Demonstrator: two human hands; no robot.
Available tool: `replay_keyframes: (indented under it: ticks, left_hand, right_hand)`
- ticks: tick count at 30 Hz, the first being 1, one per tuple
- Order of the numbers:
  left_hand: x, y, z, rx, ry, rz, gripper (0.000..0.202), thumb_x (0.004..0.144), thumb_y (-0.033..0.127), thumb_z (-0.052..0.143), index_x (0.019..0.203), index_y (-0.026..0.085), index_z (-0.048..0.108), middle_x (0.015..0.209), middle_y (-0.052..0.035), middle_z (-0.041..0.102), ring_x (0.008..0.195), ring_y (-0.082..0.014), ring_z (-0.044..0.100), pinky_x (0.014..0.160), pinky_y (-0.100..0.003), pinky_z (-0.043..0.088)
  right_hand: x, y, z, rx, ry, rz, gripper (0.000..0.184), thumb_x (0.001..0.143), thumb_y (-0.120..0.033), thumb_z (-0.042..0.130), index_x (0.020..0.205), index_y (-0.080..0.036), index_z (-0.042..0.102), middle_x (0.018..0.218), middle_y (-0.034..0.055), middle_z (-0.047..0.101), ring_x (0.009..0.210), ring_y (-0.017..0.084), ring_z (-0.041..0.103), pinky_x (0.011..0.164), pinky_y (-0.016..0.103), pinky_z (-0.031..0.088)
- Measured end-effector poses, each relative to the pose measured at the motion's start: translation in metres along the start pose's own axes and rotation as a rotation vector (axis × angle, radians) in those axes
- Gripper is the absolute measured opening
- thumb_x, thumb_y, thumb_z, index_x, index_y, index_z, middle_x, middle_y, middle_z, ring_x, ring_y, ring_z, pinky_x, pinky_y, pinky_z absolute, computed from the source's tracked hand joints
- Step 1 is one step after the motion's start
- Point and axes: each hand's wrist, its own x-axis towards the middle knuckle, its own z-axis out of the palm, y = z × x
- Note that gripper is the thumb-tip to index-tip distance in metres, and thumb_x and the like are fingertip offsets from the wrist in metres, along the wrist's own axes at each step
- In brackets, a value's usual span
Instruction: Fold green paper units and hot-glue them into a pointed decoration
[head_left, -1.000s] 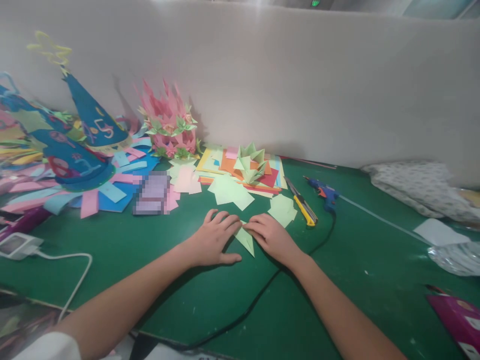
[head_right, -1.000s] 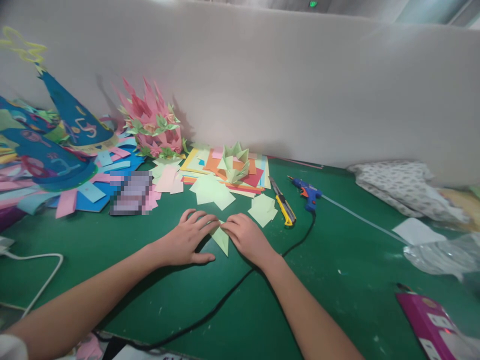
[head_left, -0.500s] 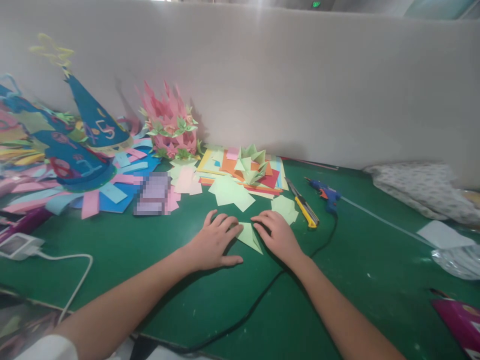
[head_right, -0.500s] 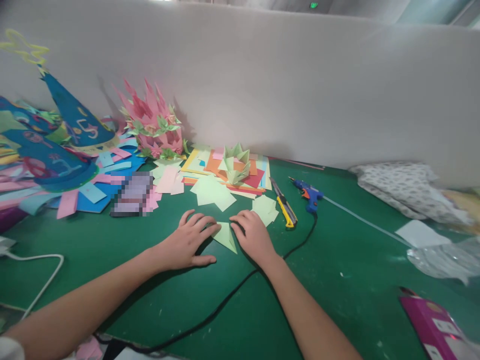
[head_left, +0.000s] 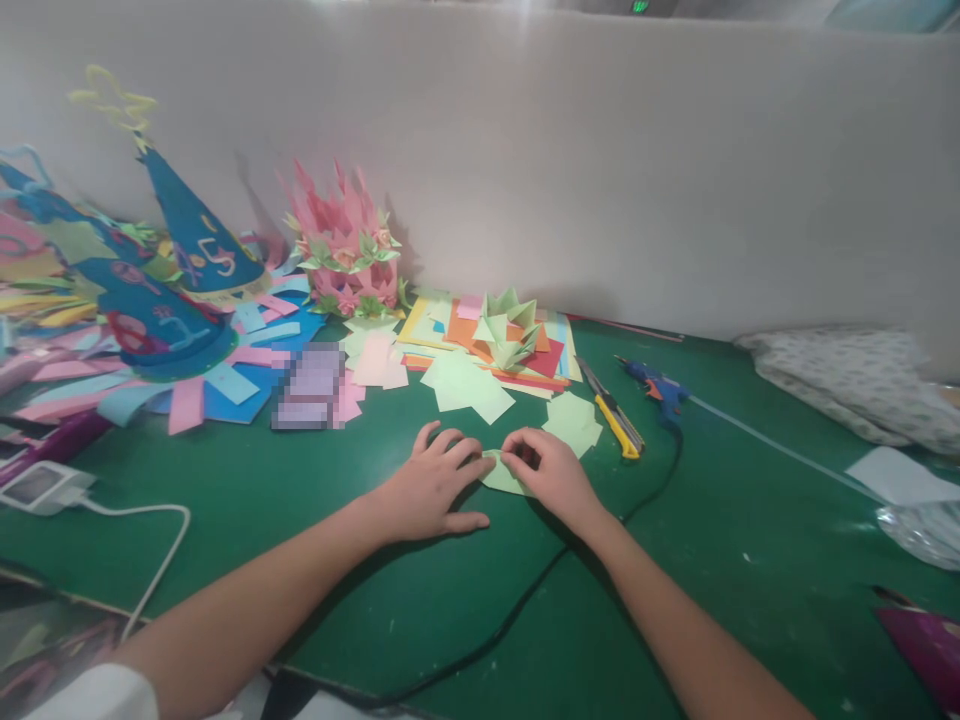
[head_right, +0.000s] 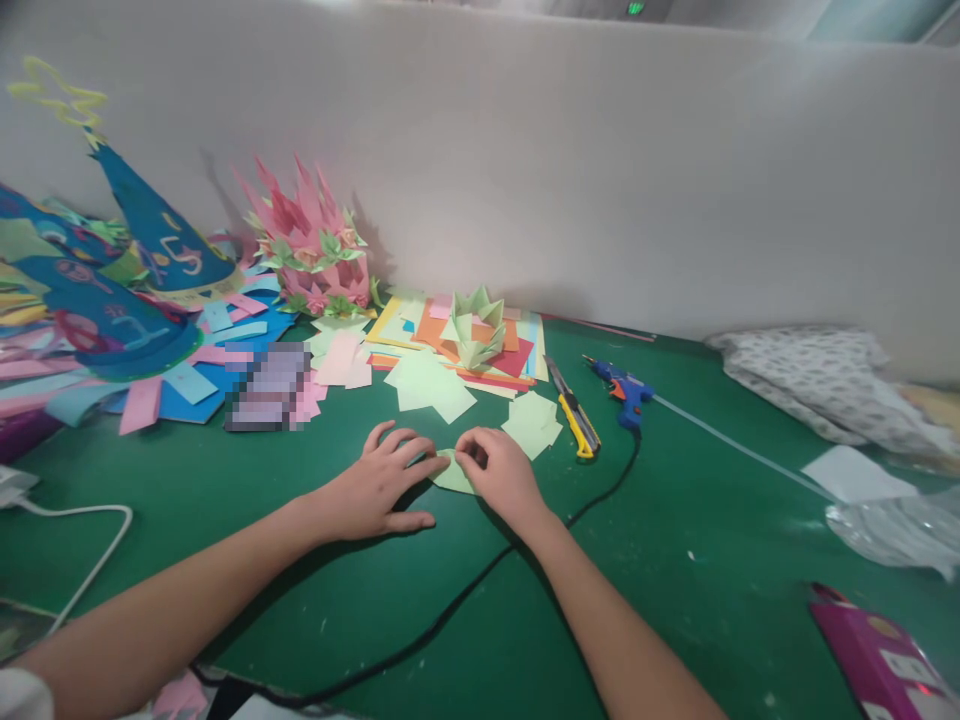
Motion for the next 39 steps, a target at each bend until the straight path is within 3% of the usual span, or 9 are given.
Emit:
replay_keyframes:
  ticks: [3, 9, 19, 26, 31, 39]
  left_hand:
    - [0.000, -0.001, -0.001, -0.010, -0.006, 0.000, 0.056, 0.082, 0.058, 0.047, 0.128, 0.027, 0.043, 0.119, -0.0075, 0.051, 0.114, -0.0285, 0.039, 0.103, -0.058, 0.016]
    - [0.000, 0.000, -0.002, -0.010, 0.005, -0.024, 0.056, 0.080, 0.060, 0.050, 0.126, 0.028, 0.045, 0.117, -0.0066, 0.052, 0.113, -0.0284, 0.039, 0.104, -0.057, 0.015]
    - [0.000, 0.001, 0.000, -0.021, 0.030, -0.072, 0.062, 0.073, 0.061, 0.058, 0.121, 0.023, 0.047, 0.116, -0.0074, 0.052, 0.111, -0.0281, 0.041, 0.104, -0.054, 0.017]
    - [0.001, 0.000, 0.003, -0.001, 0.034, -0.038, 0.061, 0.074, 0.060, 0.057, 0.120, 0.021, 0.048, 0.115, -0.0086, 0.052, 0.109, -0.0277, 0.041, 0.102, -0.051, 0.018]
    - [0.001, 0.001, 0.003, 0.032, 0.027, -0.005, 0.054, 0.079, 0.059, 0.052, 0.118, 0.022, 0.049, 0.115, -0.0084, 0.053, 0.108, -0.0271, 0.041, 0.100, -0.048, 0.021]
    - [-0.002, 0.005, -0.002, 0.034, 0.010, -0.044, 0.051, 0.081, 0.058, 0.049, 0.122, 0.026, 0.047, 0.117, -0.0060, 0.053, 0.107, -0.0274, 0.042, 0.099, -0.052, 0.020]
  right_hand:
    - [0.000, 0.001, 0.002, 0.000, 0.013, -0.007, 0.012, 0.079, -0.022, 0.057, 0.089, -0.022, 0.064, 0.071, 0.0004, 0.062, 0.064, 0.016, 0.055, 0.059, 0.029, 0.043]
    - [0.001, -0.001, 0.004, -0.087, 0.028, -0.073, 0.009, 0.081, -0.022, 0.058, 0.074, -0.022, 0.063, 0.067, 0.0002, 0.060, 0.067, 0.017, 0.053, 0.061, 0.029, 0.041]
    - [-0.006, -0.003, 0.000, -0.070, -0.006, -0.244, 0.012, 0.087, -0.019, 0.052, 0.079, -0.021, 0.061, 0.078, 0.0029, 0.060, 0.077, 0.017, 0.055, 0.069, 0.029, 0.042]
    - [-0.007, -0.002, 0.000, -0.100, -0.013, -0.209, 0.012, 0.087, -0.022, 0.052, 0.082, -0.021, 0.062, 0.079, 0.0029, 0.061, 0.075, 0.017, 0.056, 0.066, 0.029, 0.044]
    - [-0.007, -0.003, 0.001, -0.120, -0.012, -0.266, 0.017, 0.090, -0.024, 0.048, 0.081, -0.021, 0.061, 0.078, 0.0044, 0.061, 0.074, 0.018, 0.055, 0.065, 0.030, 0.044]
    - [-0.010, -0.001, -0.002, -0.071, -0.002, -0.246, 0.012, 0.088, -0.025, 0.052, 0.088, -0.022, 0.064, 0.083, 0.0042, 0.064, 0.078, 0.018, 0.059, 0.069, 0.030, 0.046]
